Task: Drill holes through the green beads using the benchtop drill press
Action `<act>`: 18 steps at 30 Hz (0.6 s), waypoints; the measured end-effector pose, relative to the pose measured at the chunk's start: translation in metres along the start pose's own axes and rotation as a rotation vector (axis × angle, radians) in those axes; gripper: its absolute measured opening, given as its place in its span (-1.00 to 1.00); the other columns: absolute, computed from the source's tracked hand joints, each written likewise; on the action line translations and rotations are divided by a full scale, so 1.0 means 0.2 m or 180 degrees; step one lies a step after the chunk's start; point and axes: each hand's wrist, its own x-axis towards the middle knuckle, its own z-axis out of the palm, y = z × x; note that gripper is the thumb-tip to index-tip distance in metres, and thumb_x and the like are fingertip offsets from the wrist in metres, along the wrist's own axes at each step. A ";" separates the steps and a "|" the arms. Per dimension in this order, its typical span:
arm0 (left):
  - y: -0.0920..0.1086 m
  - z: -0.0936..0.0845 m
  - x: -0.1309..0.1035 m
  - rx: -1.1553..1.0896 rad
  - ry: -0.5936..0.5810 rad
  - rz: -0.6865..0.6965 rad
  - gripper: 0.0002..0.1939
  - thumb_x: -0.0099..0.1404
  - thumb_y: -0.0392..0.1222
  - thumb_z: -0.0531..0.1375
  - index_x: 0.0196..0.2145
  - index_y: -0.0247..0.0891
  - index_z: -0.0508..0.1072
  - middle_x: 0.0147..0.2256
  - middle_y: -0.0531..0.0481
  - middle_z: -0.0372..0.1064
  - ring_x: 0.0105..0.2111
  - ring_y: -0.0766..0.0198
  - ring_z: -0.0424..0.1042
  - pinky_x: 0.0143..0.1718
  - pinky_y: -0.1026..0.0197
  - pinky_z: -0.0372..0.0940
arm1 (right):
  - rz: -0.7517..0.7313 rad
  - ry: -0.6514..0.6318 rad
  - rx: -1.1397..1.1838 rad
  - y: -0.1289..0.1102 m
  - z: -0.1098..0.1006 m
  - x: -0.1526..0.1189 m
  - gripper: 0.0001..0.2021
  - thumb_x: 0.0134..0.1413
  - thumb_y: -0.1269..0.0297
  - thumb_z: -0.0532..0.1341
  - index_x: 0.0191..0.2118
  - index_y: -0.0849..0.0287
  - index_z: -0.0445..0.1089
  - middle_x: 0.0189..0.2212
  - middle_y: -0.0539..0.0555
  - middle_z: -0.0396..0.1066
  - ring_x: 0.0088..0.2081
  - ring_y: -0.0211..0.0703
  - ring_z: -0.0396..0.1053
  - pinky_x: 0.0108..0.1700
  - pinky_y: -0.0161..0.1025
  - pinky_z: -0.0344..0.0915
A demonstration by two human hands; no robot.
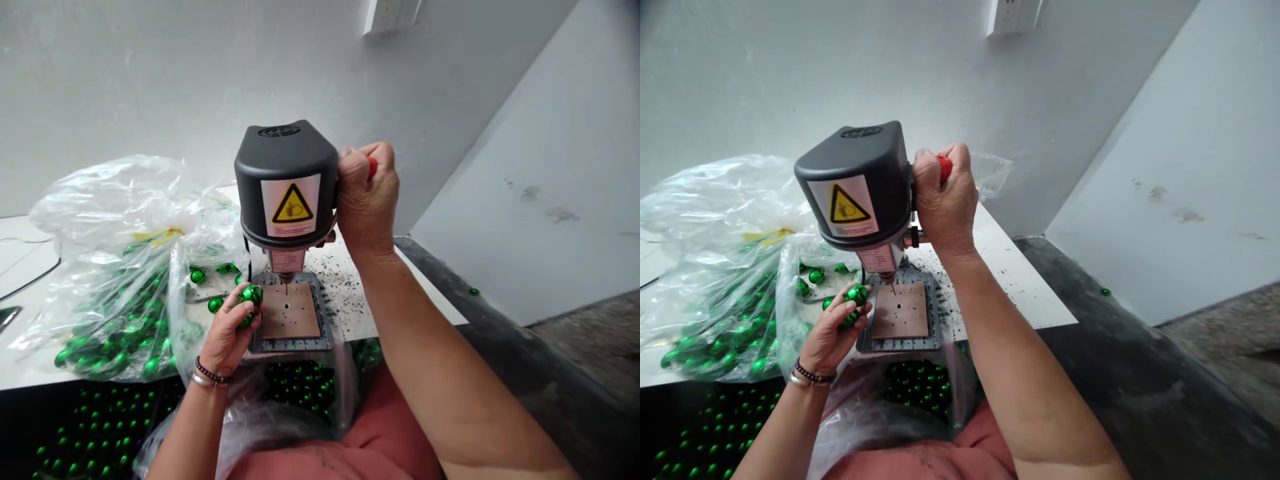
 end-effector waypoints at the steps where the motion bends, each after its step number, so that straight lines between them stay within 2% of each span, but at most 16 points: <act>1: 0.01 -0.01 0.00 -0.0081 -0.0023 0.0003 -0.60 0.01 -0.31 0.29 -0.15 -0.19 0.36 -0.24 -0.03 0.39 -0.41 0.35 0.41 -0.56 0.42 0.20 | -0.0024 0.0010 0.0042 0.00 0.00 0.00 -0.75 0.07 0.14 0.07 -0.48 0.16 0.02 -0.60 -0.13 0.02 -0.55 -0.46 0.00 -0.45 -0.39 0.03; 5: 0.04 -0.01 -0.02 -0.0536 -0.0136 -0.0170 -0.64 0.13 -0.25 0.21 -0.08 -0.14 0.33 -0.23 -0.08 0.38 -0.42 0.34 0.41 -0.59 0.44 0.18 | -0.0121 0.0032 0.0065 0.01 0.00 0.00 -0.73 0.09 0.12 0.04 -0.48 0.16 0.00 -0.60 -0.12 0.02 -0.54 -0.45 0.02 -0.44 -0.37 0.05; 7: 0.05 -0.01 -0.02 -0.0780 -0.0098 -0.0308 -0.59 0.16 -0.28 0.16 -0.01 -0.13 0.30 -0.20 -0.14 0.37 -0.35 0.29 0.44 -0.58 0.46 0.19 | -0.0160 0.0004 0.0023 0.01 0.00 0.00 -0.72 0.09 0.09 0.04 -0.48 0.15 -0.01 -0.59 -0.11 0.03 -0.53 -0.44 0.03 -0.43 -0.37 0.07; 10: 0.05 0.00 -0.02 -0.1053 0.0009 -0.0393 -0.63 0.22 -0.26 0.10 0.01 -0.19 0.30 -0.12 -0.25 0.34 -0.23 0.18 0.45 -0.58 0.47 0.19 | -0.0177 -0.0055 0.0018 0.01 0.00 0.00 -0.71 0.09 0.07 0.05 -0.47 0.15 0.00 -0.58 -0.09 0.05 -0.52 -0.43 0.03 -0.43 -0.36 0.07; 15: 0.03 0.01 0.00 -0.1080 0.0052 -0.0632 -0.67 0.26 -0.28 0.05 -0.01 -0.19 0.33 -0.13 -0.20 0.35 -0.22 0.13 0.45 -0.62 0.44 0.17 | -0.0251 -0.0080 0.0048 0.03 0.00 0.00 -0.67 0.08 -0.01 0.02 -0.46 0.15 -0.01 -0.57 -0.08 0.05 -0.52 -0.42 0.04 -0.43 -0.36 0.08; 18: 0.02 0.02 0.00 -0.1190 0.0157 -0.0696 -0.68 0.26 -0.33 0.01 -0.04 -0.32 0.34 -0.14 -0.24 0.35 -0.25 0.17 0.45 -0.60 0.42 0.21 | -0.0285 -0.0087 0.0051 0.03 -0.01 0.00 -0.65 0.07 -0.05 0.00 -0.46 0.14 0.00 -0.56 -0.08 0.04 -0.52 -0.41 0.06 -0.43 -0.35 0.09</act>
